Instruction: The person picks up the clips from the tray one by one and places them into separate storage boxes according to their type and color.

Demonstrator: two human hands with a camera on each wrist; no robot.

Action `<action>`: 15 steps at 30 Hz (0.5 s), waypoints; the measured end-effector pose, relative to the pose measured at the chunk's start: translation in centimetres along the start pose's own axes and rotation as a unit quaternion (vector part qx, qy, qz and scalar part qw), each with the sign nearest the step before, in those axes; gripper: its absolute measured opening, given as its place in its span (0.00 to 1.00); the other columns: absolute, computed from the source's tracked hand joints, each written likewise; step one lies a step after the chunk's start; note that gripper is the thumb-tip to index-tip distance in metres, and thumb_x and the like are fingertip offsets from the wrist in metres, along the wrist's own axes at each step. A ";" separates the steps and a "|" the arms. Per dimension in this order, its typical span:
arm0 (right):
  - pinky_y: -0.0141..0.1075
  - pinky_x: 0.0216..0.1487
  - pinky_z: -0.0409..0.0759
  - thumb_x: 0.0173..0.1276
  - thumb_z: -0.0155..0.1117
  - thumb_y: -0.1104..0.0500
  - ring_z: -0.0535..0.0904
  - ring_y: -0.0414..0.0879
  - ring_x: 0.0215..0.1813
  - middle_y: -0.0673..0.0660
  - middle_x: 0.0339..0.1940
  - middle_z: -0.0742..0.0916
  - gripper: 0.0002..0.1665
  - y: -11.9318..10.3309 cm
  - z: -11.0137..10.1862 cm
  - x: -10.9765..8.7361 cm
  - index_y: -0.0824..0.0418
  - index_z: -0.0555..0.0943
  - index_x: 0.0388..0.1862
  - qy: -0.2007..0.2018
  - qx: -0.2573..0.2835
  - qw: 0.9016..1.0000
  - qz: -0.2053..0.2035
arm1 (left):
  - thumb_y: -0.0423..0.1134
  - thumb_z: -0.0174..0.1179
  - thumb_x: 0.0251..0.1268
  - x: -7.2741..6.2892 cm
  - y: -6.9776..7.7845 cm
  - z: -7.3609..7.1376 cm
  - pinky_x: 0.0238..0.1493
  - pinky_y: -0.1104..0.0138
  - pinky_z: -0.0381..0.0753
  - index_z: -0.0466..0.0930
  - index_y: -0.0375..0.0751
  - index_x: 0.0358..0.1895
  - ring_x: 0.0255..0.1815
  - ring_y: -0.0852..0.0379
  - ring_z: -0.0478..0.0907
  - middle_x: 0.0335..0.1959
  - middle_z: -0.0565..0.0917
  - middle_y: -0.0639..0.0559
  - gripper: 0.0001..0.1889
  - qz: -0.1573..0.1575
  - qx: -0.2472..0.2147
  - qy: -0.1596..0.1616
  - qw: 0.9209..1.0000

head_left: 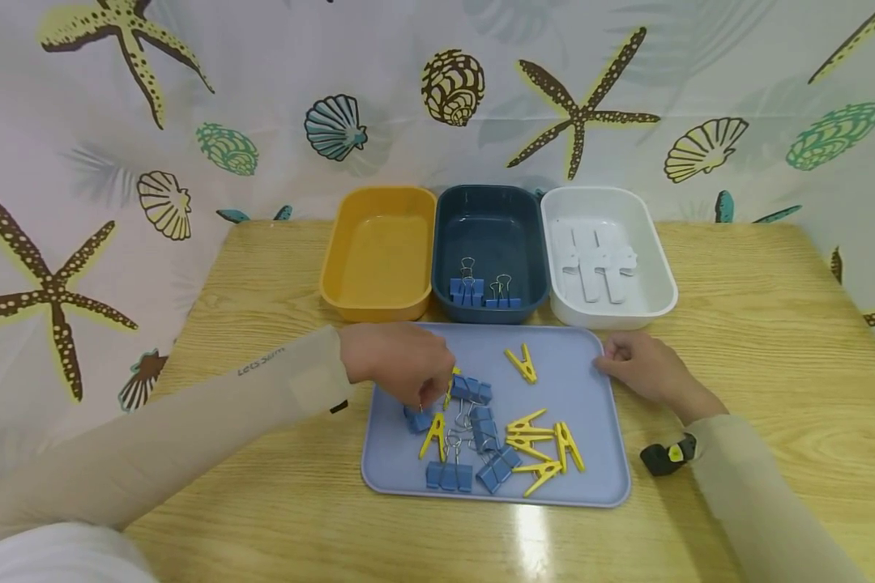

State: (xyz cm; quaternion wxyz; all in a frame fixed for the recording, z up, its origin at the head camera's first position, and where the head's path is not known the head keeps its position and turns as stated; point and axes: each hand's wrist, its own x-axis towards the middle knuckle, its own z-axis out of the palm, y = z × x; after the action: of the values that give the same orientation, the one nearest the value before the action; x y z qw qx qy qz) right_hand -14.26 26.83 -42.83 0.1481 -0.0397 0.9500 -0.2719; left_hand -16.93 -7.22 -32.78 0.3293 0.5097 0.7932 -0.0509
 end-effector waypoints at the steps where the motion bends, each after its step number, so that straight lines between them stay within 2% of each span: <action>1: 0.35 0.30 0.65 0.67 0.61 0.51 0.69 0.44 0.26 0.48 0.17 0.72 0.15 0.0 0.0 0.0 0.58 0.74 0.24 -0.001 0.000 1.000 0.000 | 0.37 0.69 0.56 0.0 0.0 0.0 0.28 0.71 0.73 0.84 0.52 0.22 0.25 0.62 0.74 0.22 0.80 0.62 0.07 0.000 -0.003 0.000 1.000; 7: 0.36 0.30 0.65 0.67 0.61 0.52 0.69 0.44 0.26 0.48 0.16 0.72 0.15 0.0 0.0 0.0 0.58 0.74 0.24 -0.002 0.005 1.000 -0.001 | 0.41 0.68 0.57 -0.2 -0.2 -0.1 0.27 0.72 0.71 0.81 0.52 0.20 0.24 0.63 0.73 0.20 0.79 0.61 0.09 -0.007 -0.018 0.001 1.000; 15: 0.36 0.30 0.65 0.67 0.62 0.52 0.68 0.44 0.26 0.47 0.16 0.72 0.15 0.0 0.0 0.0 0.58 0.74 0.24 0.000 0.004 1.000 -0.004 | 0.42 0.65 0.61 -0.5 -0.3 -0.4 0.29 0.72 0.71 0.78 0.53 0.20 0.26 0.63 0.73 0.22 0.77 0.62 0.12 0.001 -0.028 0.038 0.999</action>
State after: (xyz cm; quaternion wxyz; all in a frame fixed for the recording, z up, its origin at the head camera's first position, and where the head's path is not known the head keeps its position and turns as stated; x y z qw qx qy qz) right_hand -14.21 26.85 -42.88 0.1469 -0.0432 0.9487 -0.2766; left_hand -17.22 -7.55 -32.29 0.3129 0.5027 0.8058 -0.0091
